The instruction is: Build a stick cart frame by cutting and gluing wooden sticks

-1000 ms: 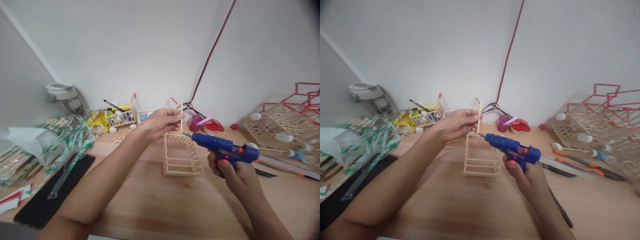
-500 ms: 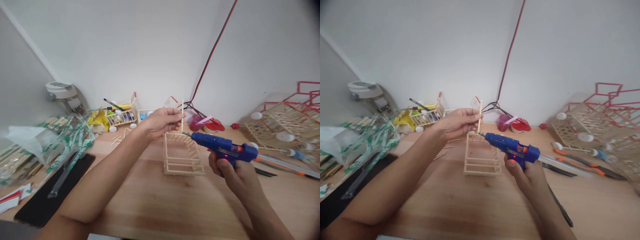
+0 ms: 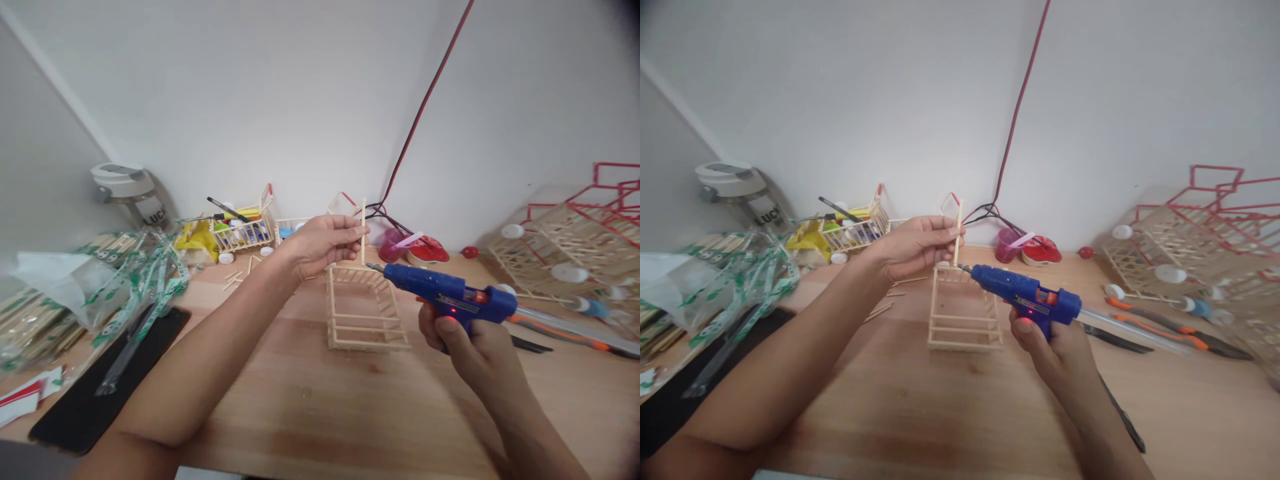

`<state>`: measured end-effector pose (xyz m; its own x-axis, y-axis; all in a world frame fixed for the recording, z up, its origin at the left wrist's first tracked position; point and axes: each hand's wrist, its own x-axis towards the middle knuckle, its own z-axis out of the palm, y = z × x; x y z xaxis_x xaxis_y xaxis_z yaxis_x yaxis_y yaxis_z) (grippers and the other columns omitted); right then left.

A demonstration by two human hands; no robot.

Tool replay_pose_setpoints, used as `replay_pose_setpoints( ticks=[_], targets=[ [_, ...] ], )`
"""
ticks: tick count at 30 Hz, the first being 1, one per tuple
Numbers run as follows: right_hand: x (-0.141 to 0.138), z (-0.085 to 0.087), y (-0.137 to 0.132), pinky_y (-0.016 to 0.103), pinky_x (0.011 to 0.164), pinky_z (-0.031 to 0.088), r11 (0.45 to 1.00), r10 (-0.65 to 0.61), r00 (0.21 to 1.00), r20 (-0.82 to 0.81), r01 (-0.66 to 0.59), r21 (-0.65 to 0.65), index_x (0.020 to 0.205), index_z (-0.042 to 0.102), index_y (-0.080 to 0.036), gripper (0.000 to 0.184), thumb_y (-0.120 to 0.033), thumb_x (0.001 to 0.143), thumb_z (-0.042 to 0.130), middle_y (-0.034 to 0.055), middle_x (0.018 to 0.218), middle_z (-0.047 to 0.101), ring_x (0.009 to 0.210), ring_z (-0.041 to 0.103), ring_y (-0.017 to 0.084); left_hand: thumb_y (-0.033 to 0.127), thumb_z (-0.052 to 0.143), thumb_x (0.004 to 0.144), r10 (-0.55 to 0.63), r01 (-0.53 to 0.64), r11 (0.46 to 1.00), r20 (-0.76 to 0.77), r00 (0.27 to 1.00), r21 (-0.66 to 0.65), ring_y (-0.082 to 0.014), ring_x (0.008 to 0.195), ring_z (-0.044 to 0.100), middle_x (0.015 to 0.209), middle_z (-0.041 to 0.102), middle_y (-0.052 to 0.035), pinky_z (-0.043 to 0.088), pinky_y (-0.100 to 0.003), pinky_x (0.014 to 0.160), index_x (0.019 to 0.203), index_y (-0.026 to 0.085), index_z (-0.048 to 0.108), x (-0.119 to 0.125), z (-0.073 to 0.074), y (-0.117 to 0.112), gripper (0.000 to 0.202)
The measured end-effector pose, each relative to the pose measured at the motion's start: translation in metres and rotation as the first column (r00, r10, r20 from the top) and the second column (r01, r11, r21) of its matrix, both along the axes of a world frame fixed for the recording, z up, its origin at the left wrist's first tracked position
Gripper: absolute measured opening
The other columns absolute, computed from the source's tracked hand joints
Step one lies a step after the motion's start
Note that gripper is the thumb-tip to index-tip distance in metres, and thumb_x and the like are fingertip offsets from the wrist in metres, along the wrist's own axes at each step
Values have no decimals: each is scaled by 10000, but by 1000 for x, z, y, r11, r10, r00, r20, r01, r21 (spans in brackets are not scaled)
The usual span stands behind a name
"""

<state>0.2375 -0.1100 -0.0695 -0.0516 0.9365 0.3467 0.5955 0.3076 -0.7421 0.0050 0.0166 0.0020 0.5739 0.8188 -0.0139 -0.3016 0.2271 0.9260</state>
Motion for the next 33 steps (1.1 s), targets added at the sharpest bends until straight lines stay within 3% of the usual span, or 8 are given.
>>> replay_pose_setpoints(
  ticks=[12,27,33],
  targets=[
    [-3,4,1,287,440,355,997,29,999,22,-31,71,635,531,-235,421,-521,938,475,-1,521,484,454,455,140,46,616,898,10,-10,1000,-2,1000,-11,-46,551,569,639,608,-6,466,-189,584,798,47,645,1,-1,0,104],
    [-6,6,0,294,446,346,999,19,1000,6,-19,41,603,478,-237,445,-526,940,448,4,516,478,457,442,144,79,724,827,-19,19,1000,8,1000,-2,-44,571,573,676,615,-2,468,-193,590,802,61,640,1,-5,1,90],
    [1,1,-1,306,501,365,998,40,999,14,-40,-39,656,494,-222,440,-544,951,444,2,566,500,512,456,150,61,674,862,-26,26,1000,-1,1000,-7,-48,557,571,648,606,-1,462,-193,580,803,53,647,2,-4,1,65]
  ],
)
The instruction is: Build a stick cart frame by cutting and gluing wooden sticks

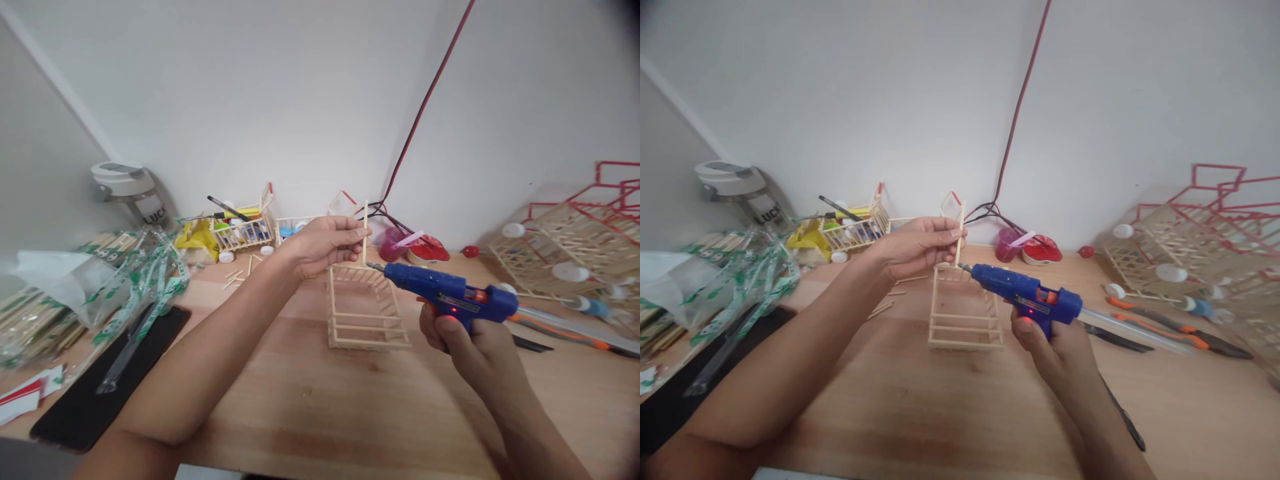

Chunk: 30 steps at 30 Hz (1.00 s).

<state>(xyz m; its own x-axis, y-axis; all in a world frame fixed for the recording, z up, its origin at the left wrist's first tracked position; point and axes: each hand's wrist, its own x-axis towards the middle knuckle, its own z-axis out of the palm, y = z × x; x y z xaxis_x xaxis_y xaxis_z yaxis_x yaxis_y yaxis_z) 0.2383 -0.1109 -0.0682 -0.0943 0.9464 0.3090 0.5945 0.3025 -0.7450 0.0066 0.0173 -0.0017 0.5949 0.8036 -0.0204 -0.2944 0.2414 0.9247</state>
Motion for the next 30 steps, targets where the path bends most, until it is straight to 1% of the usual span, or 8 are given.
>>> replay_pose_setpoints(
  ticks=[6,9,12,15,18,22,27,30],
  targets=[
    [-4,4,1,296,464,350,999,-3,1000,7,3,45,615,485,-230,464,-557,942,442,1,534,487,472,447,145,76,693,854,21,-21,1000,0,1000,-1,-47,559,566,649,607,-3,465,-196,590,801,53,646,-1,1,0,75],
    [-4,4,1,300,461,364,998,-17,1000,-5,18,63,626,505,-239,441,-544,940,453,1,528,491,466,457,153,81,688,860,19,-19,1000,3,1000,-2,-49,565,567,645,606,-5,463,-196,596,803,52,648,-2,1,1,75],
    [-2,1,1,306,471,371,998,-12,1000,4,12,54,636,514,-243,422,-530,941,463,5,538,498,481,471,160,83,684,864,19,-19,1000,1,1000,-2,-49,567,565,645,605,-5,461,-197,600,801,54,649,-1,1,1,78],
    [-1,-2,1,303,469,353,999,-5,1000,-25,6,41,633,495,-244,420,-528,942,468,1,541,482,480,453,153,73,669,872,23,-23,1000,3,1000,-5,-47,568,564,648,607,-6,459,-195,600,800,54,646,-1,1,1,78],
    [-1,-3,2,305,469,339,999,-3,999,-41,5,48,654,509,-245,407,-533,939,473,0,544,474,481,438,153,65,636,892,24,-24,1000,0,1000,-10,-48,563,567,639,604,-6,458,-194,593,801,54,640,-1,2,0,93],
    [-2,-2,2,309,494,355,998,4,999,-32,-2,55,646,507,-241,417,-527,947,466,2,555,473,505,450,154,69,638,892,18,-18,1000,-6,1000,-15,-46,550,564,632,603,-5,459,-193,583,801,55,636,-1,1,0,93],
    [-4,1,1,289,459,342,998,-16,999,-33,18,63,639,516,-233,442,-550,942,465,0,538,482,476,437,139,69,653,882,2,-2,1000,-12,1000,-7,-42,554,566,632,605,0,465,-186,583,808,55,641,-1,0,0,77],
    [-4,1,1,277,450,351,998,-21,998,-62,25,66,624,516,-224,461,-555,941,468,2,532,490,471,443,132,78,682,864,-4,4,1000,-6,1000,-4,-43,558,569,634,606,1,469,-186,585,801,56,640,-1,0,0,79]
  ],
)
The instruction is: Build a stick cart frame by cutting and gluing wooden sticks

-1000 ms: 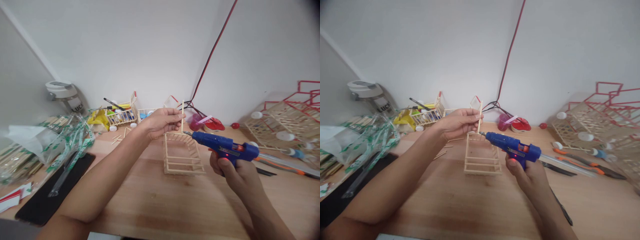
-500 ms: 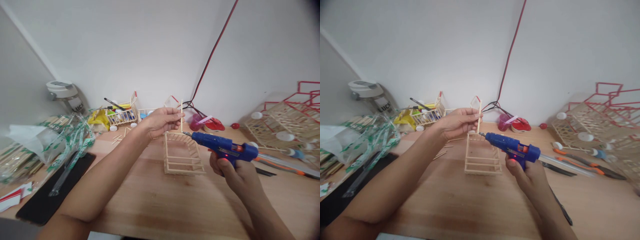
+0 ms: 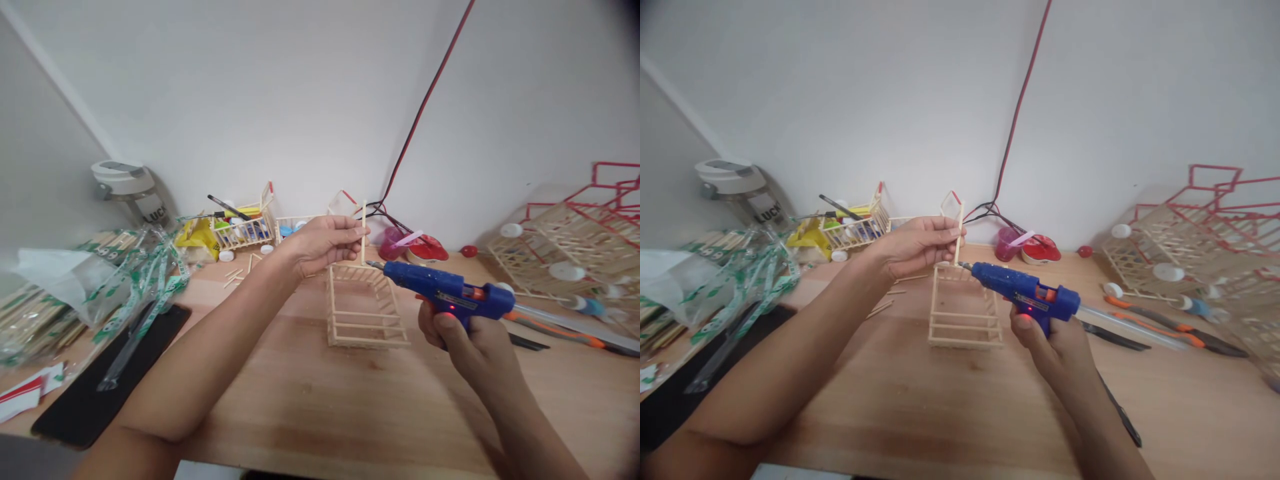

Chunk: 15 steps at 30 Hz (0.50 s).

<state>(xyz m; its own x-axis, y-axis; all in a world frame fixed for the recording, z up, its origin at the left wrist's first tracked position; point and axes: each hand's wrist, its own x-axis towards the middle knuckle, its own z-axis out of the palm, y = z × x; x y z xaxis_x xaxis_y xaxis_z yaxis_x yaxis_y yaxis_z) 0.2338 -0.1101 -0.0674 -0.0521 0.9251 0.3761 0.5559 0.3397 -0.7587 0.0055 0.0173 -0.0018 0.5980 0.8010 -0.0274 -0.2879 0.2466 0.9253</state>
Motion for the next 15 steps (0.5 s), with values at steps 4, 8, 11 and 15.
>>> replay_pose_setpoints(
  ticks=[4,8,11,15],
  targets=[
    [2,-5,1,270,451,418,1000,-21,994,-109,19,-20,733,617,-216,396,-552,921,523,19,588,579,490,511,145,69,659,878,-14,14,1000,-9,1000,1,-40,554,569,626,600,8,471,-181,582,797,59,634,-1,0,0,85],
    [-1,-3,-1,276,455,424,998,53,982,-183,-57,-16,876,677,-253,351,-559,929,516,28,696,629,515,520,148,71,637,894,-27,27,1000,-17,999,3,-37,557,567,629,600,8,473,-179,590,808,60,637,0,0,0,87],
    [-4,-1,-5,293,483,445,998,61,969,-238,-61,9,932,684,-265,365,-574,940,490,42,771,631,552,527,155,66,660,876,-24,23,1000,-21,999,-12,-39,560,567,642,602,5,471,-186,596,806,61,638,0,-1,1,74],
    [-1,-2,-6,334,580,516,994,-10,981,-194,31,103,970,666,-274,284,-519,934,527,56,896,647,688,608,204,50,616,901,-49,48,999,-40,998,-27,-37,552,567,648,602,3,467,-186,599,814,62,634,1,-1,0,90]
  ],
)
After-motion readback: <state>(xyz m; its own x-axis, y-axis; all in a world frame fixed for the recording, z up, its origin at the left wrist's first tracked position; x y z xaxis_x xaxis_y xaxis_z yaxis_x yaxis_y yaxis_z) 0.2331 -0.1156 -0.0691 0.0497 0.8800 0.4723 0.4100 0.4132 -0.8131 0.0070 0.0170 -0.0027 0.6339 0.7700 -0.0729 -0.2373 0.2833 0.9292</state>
